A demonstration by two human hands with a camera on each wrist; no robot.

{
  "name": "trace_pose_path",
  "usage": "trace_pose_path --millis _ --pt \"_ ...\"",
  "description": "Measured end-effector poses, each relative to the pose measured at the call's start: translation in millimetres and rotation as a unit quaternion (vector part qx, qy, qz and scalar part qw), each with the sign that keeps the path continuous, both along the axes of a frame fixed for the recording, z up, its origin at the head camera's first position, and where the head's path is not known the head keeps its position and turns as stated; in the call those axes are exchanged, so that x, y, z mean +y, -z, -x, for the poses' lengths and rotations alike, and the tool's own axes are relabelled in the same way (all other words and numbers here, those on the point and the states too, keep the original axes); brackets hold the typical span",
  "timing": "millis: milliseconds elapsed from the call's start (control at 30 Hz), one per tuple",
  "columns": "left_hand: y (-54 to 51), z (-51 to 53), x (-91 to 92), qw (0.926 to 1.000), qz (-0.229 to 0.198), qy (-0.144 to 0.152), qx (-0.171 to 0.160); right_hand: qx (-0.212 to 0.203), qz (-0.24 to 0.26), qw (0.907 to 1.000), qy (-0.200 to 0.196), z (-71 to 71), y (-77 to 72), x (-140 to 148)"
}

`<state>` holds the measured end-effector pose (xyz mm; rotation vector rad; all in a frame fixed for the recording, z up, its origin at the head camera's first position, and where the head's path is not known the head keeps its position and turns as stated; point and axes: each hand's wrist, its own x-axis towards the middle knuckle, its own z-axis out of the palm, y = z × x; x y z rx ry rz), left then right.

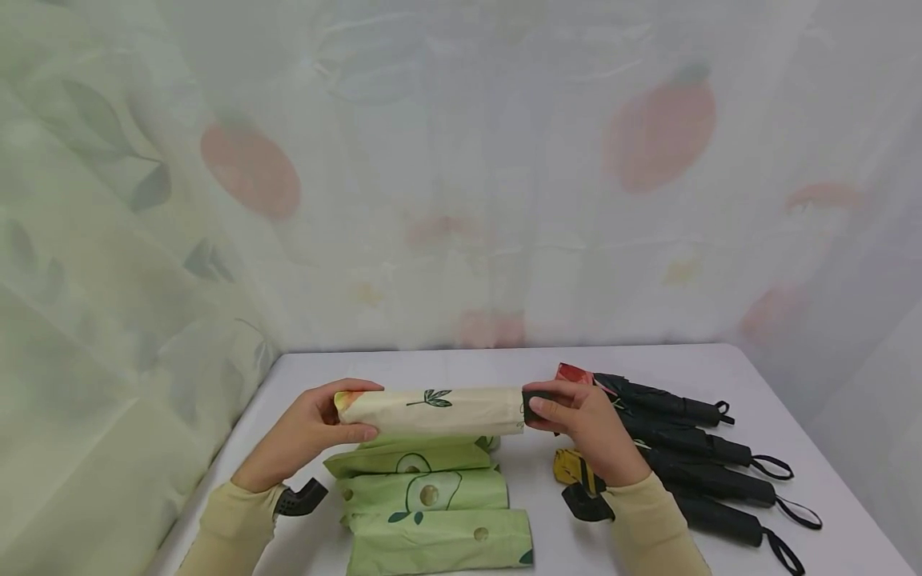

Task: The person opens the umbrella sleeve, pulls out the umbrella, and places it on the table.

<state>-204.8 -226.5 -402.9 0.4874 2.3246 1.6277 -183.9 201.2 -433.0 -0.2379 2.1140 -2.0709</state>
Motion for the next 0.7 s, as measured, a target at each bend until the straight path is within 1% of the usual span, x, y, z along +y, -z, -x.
trace_pose_path --millis 200,500,700 --pt "-1.7 -1.0 -2.0 0.9999 0.002 -0.012 -0.006 -0.005 0.02 0.9998 0.005 0.4 -0.2 -0.4" --pt "-4.9 -2.1 -4.7 0.9995 0.015 -0.026 0.004 -0.005 0.027 0.9996 0.01 -0.2 -2.8 2.0" --pt "-5.0 -1.6 -8.4 0.9992 0.02 -0.034 0.01 0.0 0.033 0.9993 0.016 -1.0 -4.6 3.7"
